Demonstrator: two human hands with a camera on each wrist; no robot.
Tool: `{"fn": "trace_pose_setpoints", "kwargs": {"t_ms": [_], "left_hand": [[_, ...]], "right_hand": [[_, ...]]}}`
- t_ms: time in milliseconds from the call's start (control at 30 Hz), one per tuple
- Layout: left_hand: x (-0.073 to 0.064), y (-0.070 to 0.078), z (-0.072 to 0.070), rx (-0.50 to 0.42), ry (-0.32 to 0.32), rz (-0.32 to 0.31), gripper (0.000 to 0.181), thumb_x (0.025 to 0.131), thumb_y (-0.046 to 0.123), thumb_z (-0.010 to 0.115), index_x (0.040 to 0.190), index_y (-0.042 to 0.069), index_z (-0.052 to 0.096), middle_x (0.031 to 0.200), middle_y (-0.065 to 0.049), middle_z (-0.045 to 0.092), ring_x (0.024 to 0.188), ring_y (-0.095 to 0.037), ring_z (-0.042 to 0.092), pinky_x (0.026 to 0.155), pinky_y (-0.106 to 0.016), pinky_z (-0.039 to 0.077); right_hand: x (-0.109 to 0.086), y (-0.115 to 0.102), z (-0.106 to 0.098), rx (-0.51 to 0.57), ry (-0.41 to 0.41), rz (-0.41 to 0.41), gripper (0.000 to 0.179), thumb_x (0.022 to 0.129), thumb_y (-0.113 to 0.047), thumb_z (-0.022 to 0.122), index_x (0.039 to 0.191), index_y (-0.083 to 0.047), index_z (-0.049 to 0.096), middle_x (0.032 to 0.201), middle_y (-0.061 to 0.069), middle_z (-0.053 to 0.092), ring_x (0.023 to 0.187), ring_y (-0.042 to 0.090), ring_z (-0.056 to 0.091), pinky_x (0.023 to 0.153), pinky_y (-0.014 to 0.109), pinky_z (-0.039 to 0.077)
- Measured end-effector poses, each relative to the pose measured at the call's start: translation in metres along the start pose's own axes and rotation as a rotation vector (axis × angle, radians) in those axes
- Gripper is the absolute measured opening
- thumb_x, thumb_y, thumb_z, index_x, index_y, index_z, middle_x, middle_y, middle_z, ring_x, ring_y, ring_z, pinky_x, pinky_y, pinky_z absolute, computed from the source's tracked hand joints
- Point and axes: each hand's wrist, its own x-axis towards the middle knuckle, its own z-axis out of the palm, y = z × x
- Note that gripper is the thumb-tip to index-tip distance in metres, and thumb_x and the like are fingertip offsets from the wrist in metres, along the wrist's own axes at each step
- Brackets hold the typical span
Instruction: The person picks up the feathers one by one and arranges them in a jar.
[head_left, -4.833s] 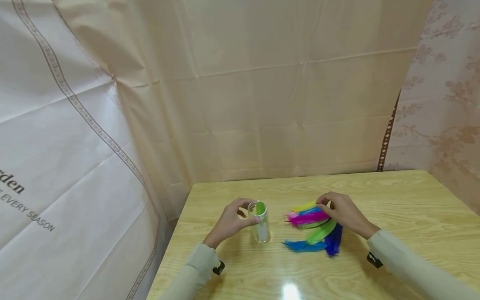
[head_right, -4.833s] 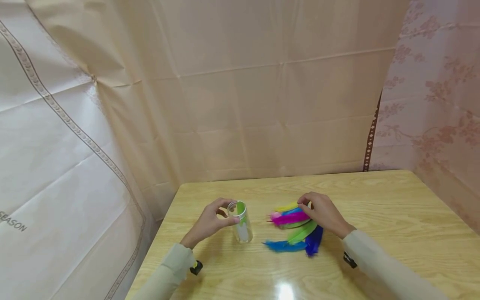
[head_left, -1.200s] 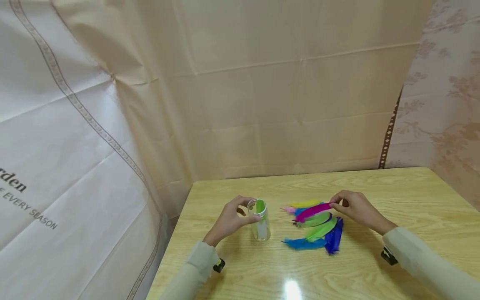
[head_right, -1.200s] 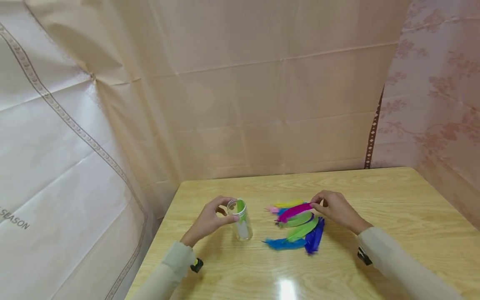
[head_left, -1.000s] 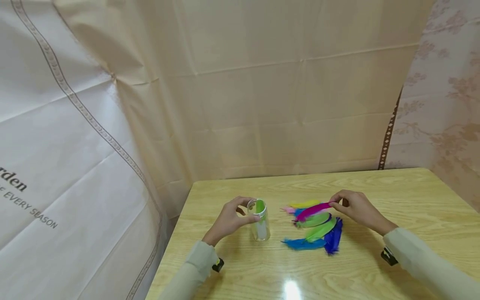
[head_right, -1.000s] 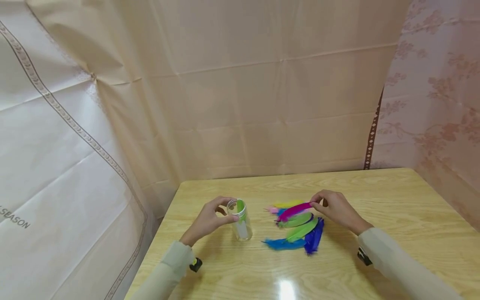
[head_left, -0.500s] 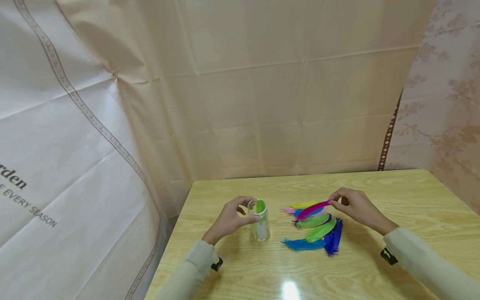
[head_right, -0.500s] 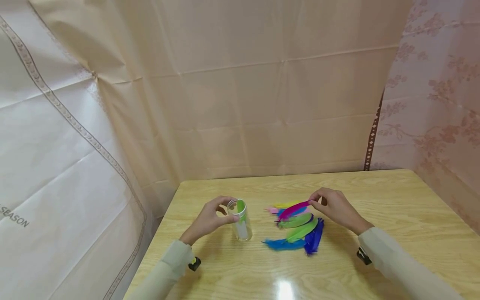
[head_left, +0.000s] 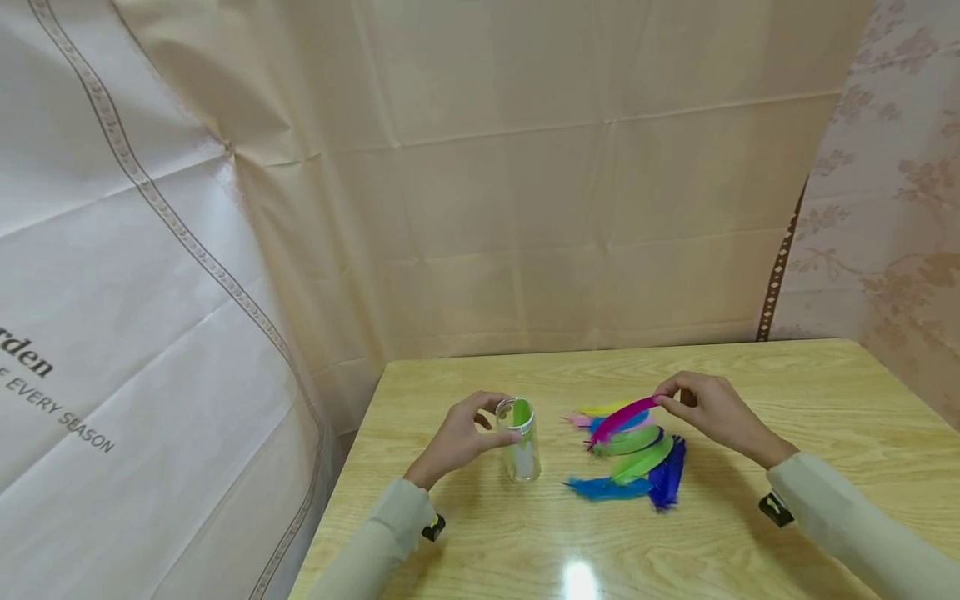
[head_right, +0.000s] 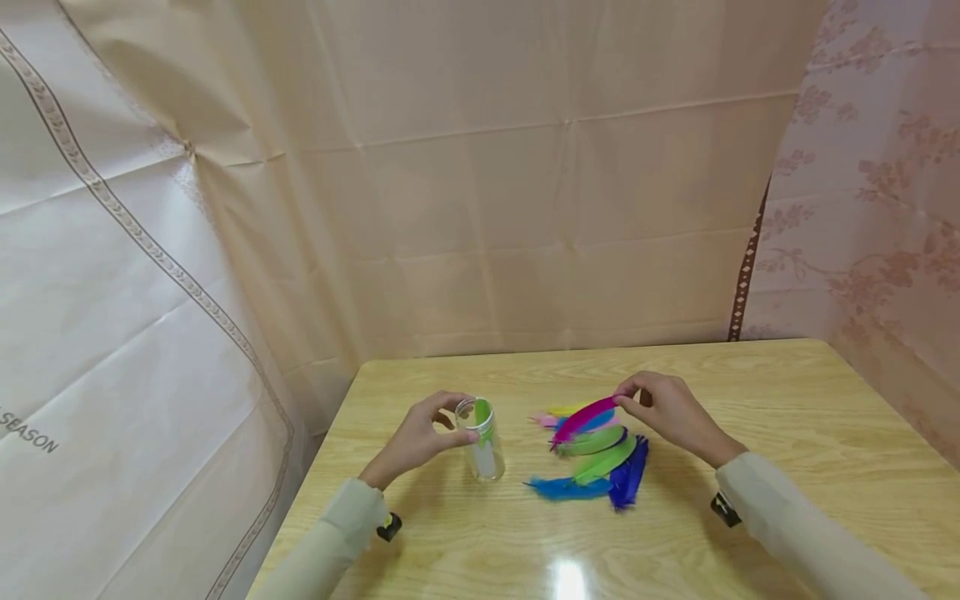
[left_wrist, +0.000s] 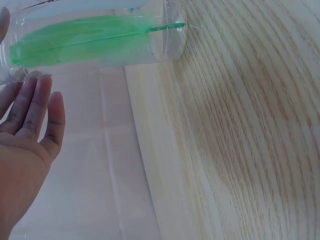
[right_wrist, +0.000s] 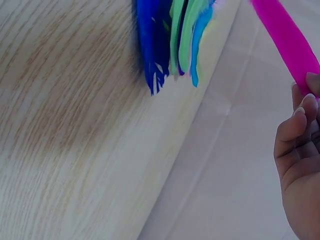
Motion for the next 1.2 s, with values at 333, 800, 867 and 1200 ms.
{"fn": "trace_pose_setpoints", "kwargs": {"t_ms": [333, 800, 867, 1200], "left_hand": [[0.0, 0.001, -0.001, -0.016, -0.001, -0.005, 0.055, 0.088, 0.042, 0.083, 0.136, 0.026, 0.063, 0.124, 0.006, 0.065, 0.109, -0.014, 0.059, 0.093, -0.049, 0.053], [0.0, 0.002, -0.001, -0.042, -0.002, -0.006, 0.054, 0.087, 0.041, 0.083, 0.135, 0.025, 0.064, 0.123, 0.007, 0.065, 0.109, -0.016, 0.059, 0.094, -0.055, 0.052], [0.0, 0.002, -0.001, -0.042, -0.002, -0.005, 0.054, 0.087, 0.041, 0.083, 0.135, 0.025, 0.064, 0.123, 0.007, 0.065, 0.109, -0.016, 0.059, 0.094, -0.055, 0.052], [0.0, 0.001, -0.001, -0.038, -0.003, -0.007, 0.053, 0.087, 0.041, 0.083, 0.134, 0.026, 0.064, 0.122, 0.007, 0.065, 0.109, -0.015, 0.058, 0.093, -0.052, 0.052]], "right_hand": [[0.005, -0.009, -0.002, 0.003, 0.03, -0.027, 0.007, 0.095, -0.011, 0.076, 0.096, -0.017, 0.075, 0.071, -0.011, 0.057, 0.059, 0.004, 0.046, 0.05, 0.024, 0.041], [0.013, -0.018, -0.005, 0.001, 0.061, -0.055, 0.008, 0.094, -0.01, 0.076, 0.097, -0.018, 0.075, 0.07, -0.01, 0.056, 0.058, 0.005, 0.046, 0.05, 0.023, 0.04], [0.014, -0.02, -0.005, 0.01, 0.058, -0.047, 0.007, 0.095, -0.012, 0.076, 0.097, -0.018, 0.075, 0.07, -0.009, 0.056, 0.058, 0.005, 0.046, 0.05, 0.023, 0.04], [0.018, -0.028, -0.006, 0.024, 0.071, -0.032, 0.004, 0.096, -0.013, 0.075, 0.097, -0.017, 0.075, 0.068, -0.01, 0.053, 0.058, 0.008, 0.045, 0.05, 0.024, 0.039]]}}
